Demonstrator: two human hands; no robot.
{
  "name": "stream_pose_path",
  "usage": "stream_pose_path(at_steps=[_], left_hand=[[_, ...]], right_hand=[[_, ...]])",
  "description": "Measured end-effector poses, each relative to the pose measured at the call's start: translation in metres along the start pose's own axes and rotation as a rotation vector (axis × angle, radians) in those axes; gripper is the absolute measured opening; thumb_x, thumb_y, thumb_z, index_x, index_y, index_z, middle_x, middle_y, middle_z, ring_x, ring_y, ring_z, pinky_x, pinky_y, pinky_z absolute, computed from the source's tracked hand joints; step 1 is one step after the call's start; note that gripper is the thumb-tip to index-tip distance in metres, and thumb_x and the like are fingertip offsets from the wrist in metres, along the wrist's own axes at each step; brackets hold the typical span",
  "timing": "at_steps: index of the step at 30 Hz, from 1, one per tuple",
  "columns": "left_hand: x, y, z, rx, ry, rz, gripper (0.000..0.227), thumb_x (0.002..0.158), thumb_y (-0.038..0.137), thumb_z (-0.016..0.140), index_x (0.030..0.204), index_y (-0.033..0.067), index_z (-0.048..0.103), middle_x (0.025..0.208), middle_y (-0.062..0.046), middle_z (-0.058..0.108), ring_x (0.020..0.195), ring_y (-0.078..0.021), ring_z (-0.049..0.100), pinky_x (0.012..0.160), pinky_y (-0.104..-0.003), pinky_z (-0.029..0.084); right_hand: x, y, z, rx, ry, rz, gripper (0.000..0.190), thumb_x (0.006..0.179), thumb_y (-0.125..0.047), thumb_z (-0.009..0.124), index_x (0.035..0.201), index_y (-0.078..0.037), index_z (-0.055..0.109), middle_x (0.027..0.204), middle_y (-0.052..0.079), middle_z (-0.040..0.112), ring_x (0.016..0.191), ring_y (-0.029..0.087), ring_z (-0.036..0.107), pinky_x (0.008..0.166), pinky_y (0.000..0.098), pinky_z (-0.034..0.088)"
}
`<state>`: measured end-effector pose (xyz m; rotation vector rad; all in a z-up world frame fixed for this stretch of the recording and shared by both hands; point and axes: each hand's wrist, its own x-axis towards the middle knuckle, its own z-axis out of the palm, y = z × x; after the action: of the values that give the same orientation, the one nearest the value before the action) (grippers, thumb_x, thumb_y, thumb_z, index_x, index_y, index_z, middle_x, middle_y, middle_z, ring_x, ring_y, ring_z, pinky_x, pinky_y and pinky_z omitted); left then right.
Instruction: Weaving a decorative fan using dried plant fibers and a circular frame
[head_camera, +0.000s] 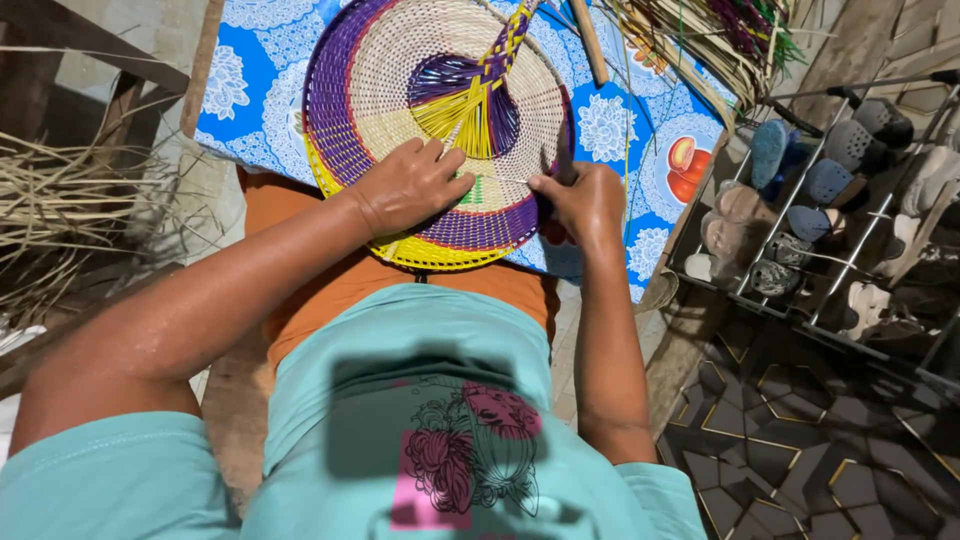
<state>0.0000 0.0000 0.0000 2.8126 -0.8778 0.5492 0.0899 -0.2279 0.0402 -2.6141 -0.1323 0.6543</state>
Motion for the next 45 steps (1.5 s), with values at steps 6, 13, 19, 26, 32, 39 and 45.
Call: stream_pose_path(at_steps=[6, 13, 19, 26, 32, 39, 45], left_hand=[[0.003, -0.001, 0.013, -0.052, 0.003, -0.112, 0.004, 0.087, 0.012, 0.047, 0.089, 0.0156, 0.048, 0.076, -0.003, 0.041, 0.063, -0.0209, 0.049, 0.053, -0.031, 0.040], [0.005, 0.000, 0.022, 0.039, 0.011, -0.185, 0.003, 0.084, 0.013, 0.046, 0.082, 0.0130, 0.045, 0.072, -0.002, 0.041, 0.064, -0.0210, 0.050, 0.052, -0.030, 0.041], [-0.001, 0.014, 0.043, 0.037, 0.006, -0.343, 0.011, 0.072, 0.006, 0.055, 0.066, 0.0128, 0.049, 0.060, -0.005, 0.044, 0.057, -0.0229, 0.049, 0.055, -0.037, 0.036], [0.008, 0.004, 0.028, -0.171, -0.217, -0.411, 0.007, 0.068, 0.000, 0.059, 0.066, 0.0065, 0.058, 0.059, -0.009, 0.052, 0.058, -0.0282, 0.055, 0.056, -0.041, 0.037], [-0.020, -0.047, 0.008, -0.317, -0.739, -0.687, 0.009, 0.068, 0.016, 0.065, 0.067, 0.0072, 0.066, 0.060, -0.010, 0.061, 0.066, -0.0340, 0.065, 0.057, -0.046, 0.049], [0.010, -0.043, -0.057, -1.030, -0.808, -1.029, 0.010, 0.070, 0.010, 0.066, 0.075, 0.0003, 0.065, 0.064, -0.018, 0.063, 0.063, -0.0296, 0.064, 0.059, -0.036, 0.051], [0.022, -0.015, -0.033, -1.047, -0.478, -1.067, 0.010, 0.071, 0.009, 0.062, 0.061, 0.0064, 0.063, 0.042, -0.007, 0.055, 0.042, -0.0191, 0.061, 0.046, -0.029, 0.050]], right_hand=[[-0.001, -0.017, 0.002, -0.168, 0.033, -0.061, 0.028, 0.067, -0.031, 0.075, 0.068, -0.006, 0.063, 0.059, 0.014, 0.060, 0.069, 0.039, 0.061, 0.063, 0.0443, 0.047], [-0.001, -0.051, 0.023, -0.199, -0.049, -0.090, 0.031, 0.069, -0.040, 0.071, 0.076, -0.010, 0.065, 0.069, 0.014, 0.063, 0.080, 0.038, 0.061, 0.071, 0.0454, 0.049], [-0.012, -0.043, 0.025, -0.151, -0.022, -0.152, 0.027, 0.078, -0.034, 0.063, 0.085, -0.008, 0.059, 0.078, 0.019, 0.062, 0.084, 0.042, 0.060, 0.074, 0.0513, 0.045], [-0.016, -0.044, 0.023, -0.150, -0.015, -0.170, 0.022, 0.081, -0.029, 0.059, 0.085, -0.007, 0.056, 0.078, 0.019, 0.060, 0.084, 0.042, 0.059, 0.076, 0.0511, 0.044], [-0.015, -0.040, 0.020, -0.128, -0.026, -0.172, 0.019, 0.080, -0.027, 0.058, 0.083, -0.009, 0.057, 0.074, 0.017, 0.060, 0.082, 0.041, 0.059, 0.075, 0.0505, 0.044], [-0.011, -0.047, 0.016, -0.088, -0.011, -0.204, 0.032, 0.070, -0.036, 0.070, 0.074, -0.007, 0.057, 0.065, 0.016, 0.059, 0.076, 0.041, 0.060, 0.071, 0.0474, 0.046], [-0.006, -0.032, 0.021, -0.028, -0.036, -0.158, 0.022, 0.076, -0.032, 0.064, 0.077, -0.010, 0.061, 0.066, 0.014, 0.061, 0.078, 0.039, 0.060, 0.070, 0.0462, 0.046]])
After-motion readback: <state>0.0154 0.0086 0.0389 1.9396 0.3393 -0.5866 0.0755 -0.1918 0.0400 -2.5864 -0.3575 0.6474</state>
